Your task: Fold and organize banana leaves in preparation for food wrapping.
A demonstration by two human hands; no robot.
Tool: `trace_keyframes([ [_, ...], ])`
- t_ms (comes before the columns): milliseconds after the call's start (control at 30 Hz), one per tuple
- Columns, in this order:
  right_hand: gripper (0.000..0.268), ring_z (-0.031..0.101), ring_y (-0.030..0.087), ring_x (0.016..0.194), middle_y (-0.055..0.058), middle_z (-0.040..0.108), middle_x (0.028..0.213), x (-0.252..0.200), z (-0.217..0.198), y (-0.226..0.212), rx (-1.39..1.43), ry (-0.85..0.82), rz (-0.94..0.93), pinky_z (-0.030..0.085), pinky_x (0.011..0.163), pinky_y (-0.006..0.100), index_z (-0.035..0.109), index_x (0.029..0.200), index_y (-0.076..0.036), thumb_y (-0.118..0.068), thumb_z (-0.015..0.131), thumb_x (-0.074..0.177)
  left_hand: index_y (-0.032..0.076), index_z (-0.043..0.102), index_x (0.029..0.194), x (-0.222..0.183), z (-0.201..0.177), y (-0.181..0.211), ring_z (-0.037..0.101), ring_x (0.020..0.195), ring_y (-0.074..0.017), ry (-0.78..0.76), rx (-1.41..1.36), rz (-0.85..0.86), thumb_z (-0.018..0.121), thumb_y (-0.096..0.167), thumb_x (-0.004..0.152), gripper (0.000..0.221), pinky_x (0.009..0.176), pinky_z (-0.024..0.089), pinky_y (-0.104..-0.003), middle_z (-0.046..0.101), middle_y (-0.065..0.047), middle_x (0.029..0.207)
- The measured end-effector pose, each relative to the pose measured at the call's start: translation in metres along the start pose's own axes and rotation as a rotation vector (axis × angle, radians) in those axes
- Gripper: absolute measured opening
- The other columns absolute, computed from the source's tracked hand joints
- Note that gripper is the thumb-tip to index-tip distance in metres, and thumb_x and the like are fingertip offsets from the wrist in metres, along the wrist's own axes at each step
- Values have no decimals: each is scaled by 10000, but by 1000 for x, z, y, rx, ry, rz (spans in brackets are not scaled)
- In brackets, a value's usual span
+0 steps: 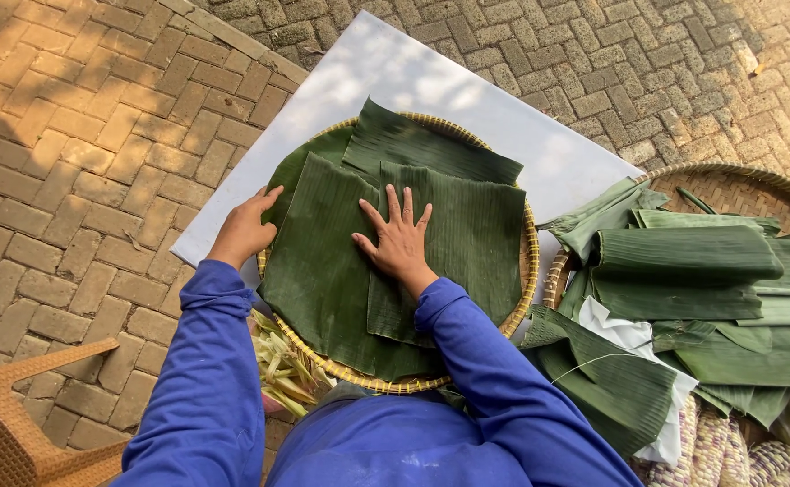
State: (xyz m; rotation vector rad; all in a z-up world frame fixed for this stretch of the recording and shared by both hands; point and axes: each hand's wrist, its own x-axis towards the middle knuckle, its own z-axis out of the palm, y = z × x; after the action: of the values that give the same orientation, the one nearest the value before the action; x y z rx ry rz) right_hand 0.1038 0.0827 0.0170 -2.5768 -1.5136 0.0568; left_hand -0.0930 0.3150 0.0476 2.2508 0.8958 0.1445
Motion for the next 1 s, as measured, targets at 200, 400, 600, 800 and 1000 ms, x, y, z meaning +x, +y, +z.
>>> trace_keyframes([
  [200,731,41,433,1569,87,106,1726,7,-8,-17,65,91,-78,14,1126,804,332,1581,-465,-730,514,924,287,490,1534,-7,-10,0,630,1219,-354,-85,-78,-58,604,49,840,743,1045,483,-407,639,-195,1376],
  [400,773,26,399,1576,-1,125,1731,12,-2,-18,10,19,-66,3,1114,818,314,1592,-395,-727,507,922,353,510,1591,-15,-35,9,623,917,-391,-142,-33,-206,700,106,917,743,865,562,-416,701,-258,1017],
  [600,760,77,327,1588,-65,195,1711,13,-2,-21,0,10,-132,3,1130,819,299,1623,-344,-675,483,964,175,678,1339,-18,-37,-1,721,782,-222,131,-39,-124,770,60,845,516,760,582,-360,750,-97,1015],
  [800,730,86,350,1581,-23,192,1711,15,-5,-17,77,3,-124,-1,1132,808,308,1612,-353,-656,493,974,149,741,1224,-25,-26,-8,754,822,-212,82,-54,-143,806,61,771,466,771,586,-350,785,-98,969],
  [1000,702,77,368,1587,0,165,1726,15,0,-15,122,66,-139,7,1153,790,317,1619,-349,-609,515,998,86,719,1189,-19,-17,0,758,808,-230,122,-88,-172,868,197,795,435,766,585,-362,779,-146,979],
])
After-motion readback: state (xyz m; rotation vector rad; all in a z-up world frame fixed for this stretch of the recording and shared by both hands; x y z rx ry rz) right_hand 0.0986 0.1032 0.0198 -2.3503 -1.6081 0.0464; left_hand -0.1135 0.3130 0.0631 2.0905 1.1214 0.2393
